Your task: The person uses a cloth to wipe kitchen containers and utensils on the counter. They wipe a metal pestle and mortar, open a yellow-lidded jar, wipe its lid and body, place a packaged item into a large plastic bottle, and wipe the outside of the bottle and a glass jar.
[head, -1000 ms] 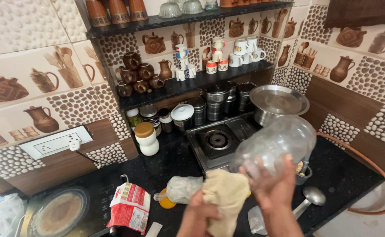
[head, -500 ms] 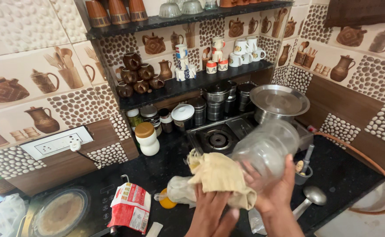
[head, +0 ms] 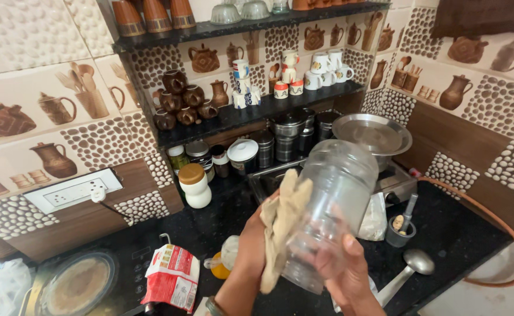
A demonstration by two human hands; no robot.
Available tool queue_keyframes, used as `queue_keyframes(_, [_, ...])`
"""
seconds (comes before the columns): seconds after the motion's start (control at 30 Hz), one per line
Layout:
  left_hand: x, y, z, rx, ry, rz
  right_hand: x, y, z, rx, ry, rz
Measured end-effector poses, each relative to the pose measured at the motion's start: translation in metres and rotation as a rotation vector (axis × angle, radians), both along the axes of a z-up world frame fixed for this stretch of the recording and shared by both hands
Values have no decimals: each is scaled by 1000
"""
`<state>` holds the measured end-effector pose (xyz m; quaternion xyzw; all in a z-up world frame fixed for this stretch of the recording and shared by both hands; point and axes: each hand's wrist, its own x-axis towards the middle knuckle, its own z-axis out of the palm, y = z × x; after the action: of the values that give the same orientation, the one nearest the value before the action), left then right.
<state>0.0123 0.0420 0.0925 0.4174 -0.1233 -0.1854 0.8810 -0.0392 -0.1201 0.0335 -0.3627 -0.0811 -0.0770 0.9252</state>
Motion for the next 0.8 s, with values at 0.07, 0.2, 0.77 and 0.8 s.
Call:
queue_keyframes(0.07, [-6, -5, 1, 95, 59, 49, 4, 1, -5, -160, 19, -126])
queue_keyframes(0.2, [-44, -22, -9, 770, -601, 616, 11, 12, -18, -539, 70, -516])
queue_keyframes(0.77, [60, 19, -27, 79, 104, 149, -10, 18, -36, -261, 182, 240])
queue_keyframes(0.8, [59, 18, -35, 78, 160, 150, -10, 17, -39, -244, 188, 268])
